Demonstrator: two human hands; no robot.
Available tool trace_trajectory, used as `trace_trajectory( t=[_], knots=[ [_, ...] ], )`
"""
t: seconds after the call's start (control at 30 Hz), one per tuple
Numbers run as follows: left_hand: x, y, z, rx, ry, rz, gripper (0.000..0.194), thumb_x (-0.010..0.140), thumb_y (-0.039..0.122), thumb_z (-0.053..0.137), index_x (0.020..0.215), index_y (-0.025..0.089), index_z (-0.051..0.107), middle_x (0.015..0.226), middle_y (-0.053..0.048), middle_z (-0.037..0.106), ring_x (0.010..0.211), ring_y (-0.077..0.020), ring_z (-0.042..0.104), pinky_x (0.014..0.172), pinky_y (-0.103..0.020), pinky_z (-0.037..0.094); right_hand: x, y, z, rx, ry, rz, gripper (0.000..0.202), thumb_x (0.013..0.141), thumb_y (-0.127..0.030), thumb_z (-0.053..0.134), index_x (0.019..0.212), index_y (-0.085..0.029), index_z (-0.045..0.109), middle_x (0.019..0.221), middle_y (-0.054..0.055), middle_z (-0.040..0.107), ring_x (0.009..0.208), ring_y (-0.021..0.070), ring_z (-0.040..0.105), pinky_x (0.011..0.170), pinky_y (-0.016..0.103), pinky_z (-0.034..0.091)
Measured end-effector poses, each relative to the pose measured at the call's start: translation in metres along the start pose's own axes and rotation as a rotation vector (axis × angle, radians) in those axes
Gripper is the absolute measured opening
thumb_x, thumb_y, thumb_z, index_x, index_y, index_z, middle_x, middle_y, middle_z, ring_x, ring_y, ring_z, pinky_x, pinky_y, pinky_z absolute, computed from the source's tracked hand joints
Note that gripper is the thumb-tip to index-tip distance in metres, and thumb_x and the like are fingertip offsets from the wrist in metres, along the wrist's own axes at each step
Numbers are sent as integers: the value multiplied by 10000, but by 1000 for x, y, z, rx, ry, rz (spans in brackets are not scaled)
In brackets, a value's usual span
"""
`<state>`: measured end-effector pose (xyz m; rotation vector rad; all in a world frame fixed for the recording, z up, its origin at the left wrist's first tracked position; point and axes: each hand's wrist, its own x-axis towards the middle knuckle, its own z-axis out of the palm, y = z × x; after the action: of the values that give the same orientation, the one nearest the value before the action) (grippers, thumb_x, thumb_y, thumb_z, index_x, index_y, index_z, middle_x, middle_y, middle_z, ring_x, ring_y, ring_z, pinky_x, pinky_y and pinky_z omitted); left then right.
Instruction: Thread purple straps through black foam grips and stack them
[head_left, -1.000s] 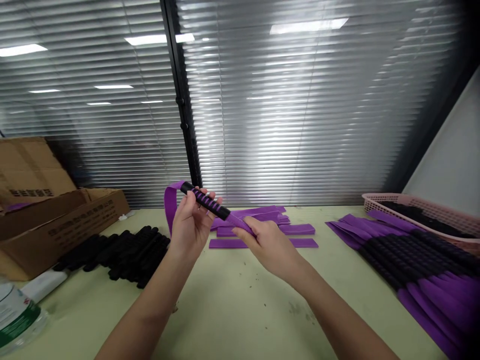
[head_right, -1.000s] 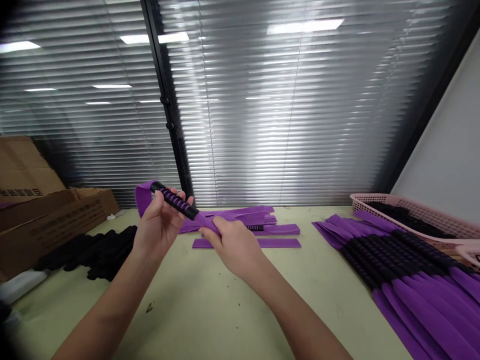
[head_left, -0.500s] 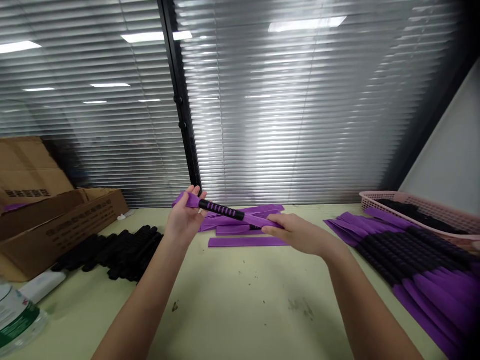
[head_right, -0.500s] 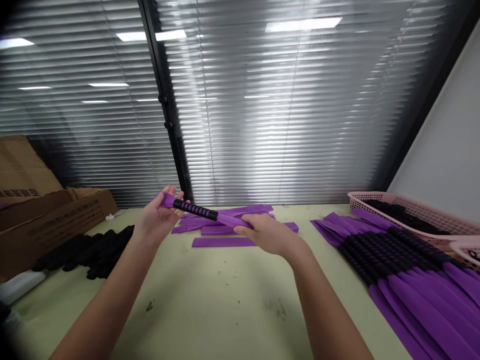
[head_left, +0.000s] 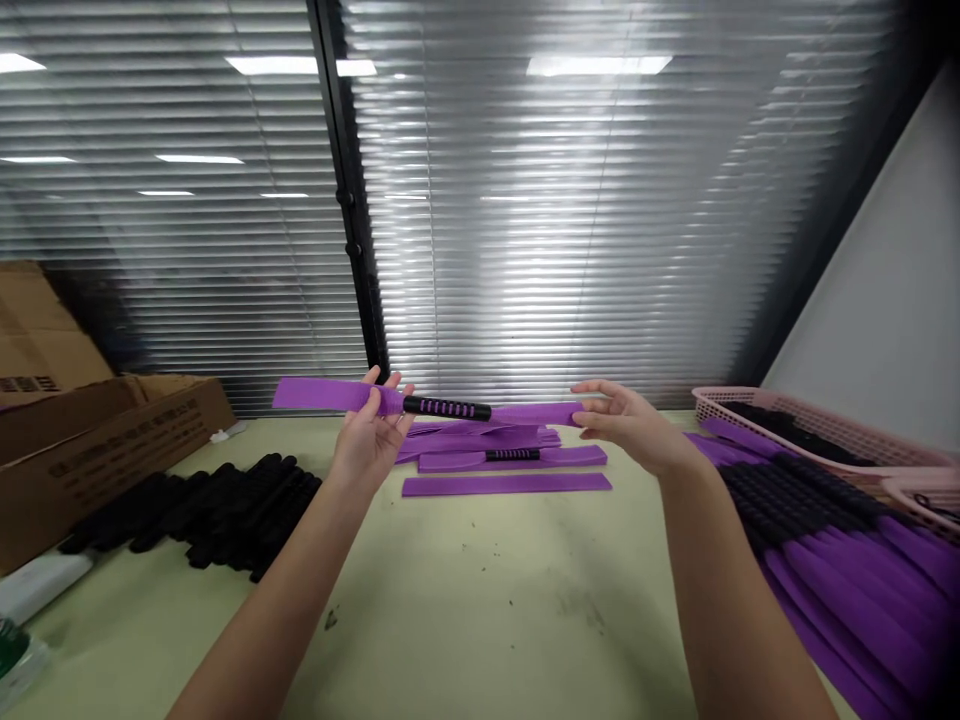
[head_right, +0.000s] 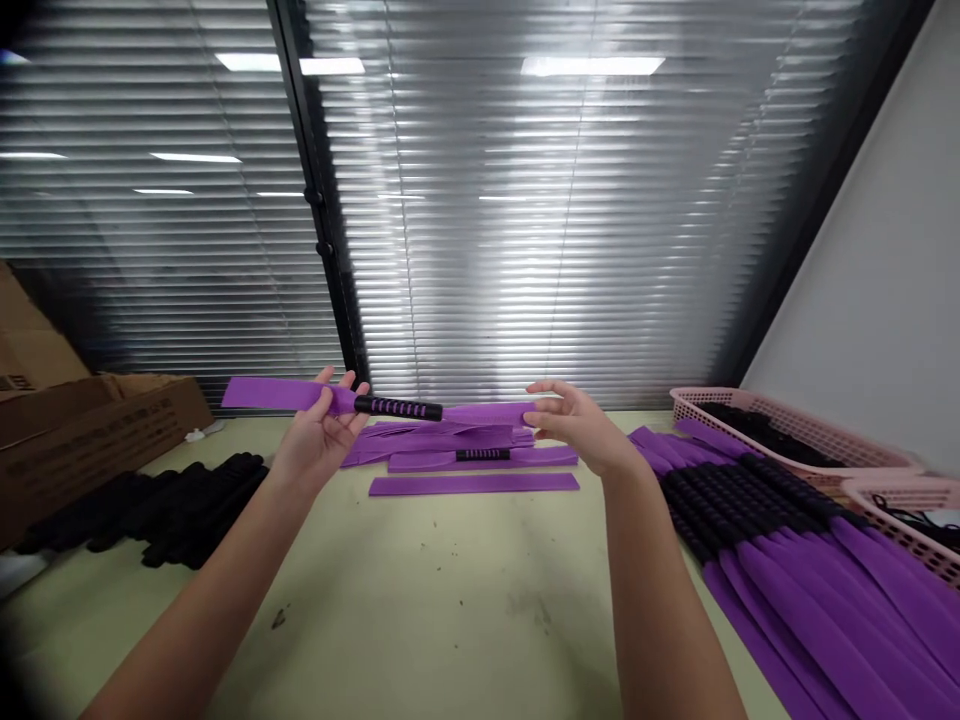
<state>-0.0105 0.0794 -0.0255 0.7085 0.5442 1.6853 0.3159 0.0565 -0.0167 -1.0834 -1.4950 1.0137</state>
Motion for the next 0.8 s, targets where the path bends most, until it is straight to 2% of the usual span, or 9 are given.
trace_trajectory(
  t=[0.17, 0.27, 0.37, 0.47, 0.5, 0.57, 0.63, 0.7, 0.8],
  knots=[
    [0, 1, 2, -26, 45, 22, 296, 977, 232, 371, 1101, 347, 614, 1239, 11, 600, 1138, -184, 593, 1034, -579, 364, 8, 8, 2, 142, 91, 13, 506, 634, -393, 796, 1049, -215, 567, 850, 17, 605, 709, 124, 565, 682, 294, 480],
    [0, 2, 1, -46, 63, 30, 274, 975, 242, 383, 1088, 335, 615, 1169, 12, 615, 1120, -171, 600, 1037, -596, 345, 10, 9, 3, 144, 106, -8, 486, 648, -412, 782, 1031, -212, 558, 880, 33, 617, 731, 135, 579, 695, 304, 488],
    [0, 2, 1, -61, 71, 34, 263, 975, 232, 384, 1073, 319, 612, 1081, 11, 629, 1091, -165, 616, 1026, -588, 366, 10, 4, 9, -31, 202, -64, 450, 718, -485, 700, 1039, -205, 554, 1003, 82, 623, 802, 180, 606, 709, 343, 503],
    [-3, 0, 2, -70, 57, 33, 255, 971, 220, 389, 1058, 308, 611, 1008, 13, 633, 1041, -164, 639, 1003, -572, 405, 6, -3, 31, -427, 415, -278, 413, 822, -511, 571, 1093, -201, 557, 1162, 131, 575, 948, 254, 589, 785, 427, 497],
    [-4, -2, 3, -70, 48, 31, 253, 970, 216, 392, 1062, 306, 610, 991, 13, 634, 1026, -162, 645, 995, -558, 421, 4, -5, 42, -563, 417, -383, 400, 848, -497, 544, 1121, -205, 556, 1192, 134, 562, 1018, 274, 563, 846, 458, 476],
    [-7, -4, 4, -71, 31, 22, 254, 969, 212, 392, 1077, 301, 604, 962, 14, 635, 1003, -158, 652, 977, -531, 451, 0, -7, 65, -736, 237, -531, 380, 885, -470, 510, 1179, -230, 537, 1229, 115, 552, 1137, 286, 506, 948, 486, 424],
    [-11, -7, 6, -73, 11, 14, 252, 969, 213, 393, 1091, 297, 596, 941, 14, 637, 990, -156, 656, 956, -509, 476, -2, -5, 86, -825, 97, -583, 401, 908, -456, 487, 1239, -230, 497, 1268, 111, 530, 1188, 285, 469, 981, 486, 405],
    [-15, -8, 8, -70, -14, 9, 242, 966, 223, 403, 1102, 295, 590, 942, 10, 641, 987, -156, 657, 941, -487, 494, -1, 0, 101, -888, 52, -610, 357, 942, -414, 434, 1222, -203, 504, 1203, 122, 561, 1144, 281, 493, 961, 477, 417],
    [-19, -9, 11, -51, -31, 1, 235, 960, 233, 425, 1117, 295, 589, 982, -1, 648, 991, -155, 656, 935, -460, 505, 2, 8, 109, -928, 49, -612, 298, 974, -357, 353, 1123, -188, 548, 1034, 119, 604, 1005, 265, 542, 857, 443, 469]
  ],
)
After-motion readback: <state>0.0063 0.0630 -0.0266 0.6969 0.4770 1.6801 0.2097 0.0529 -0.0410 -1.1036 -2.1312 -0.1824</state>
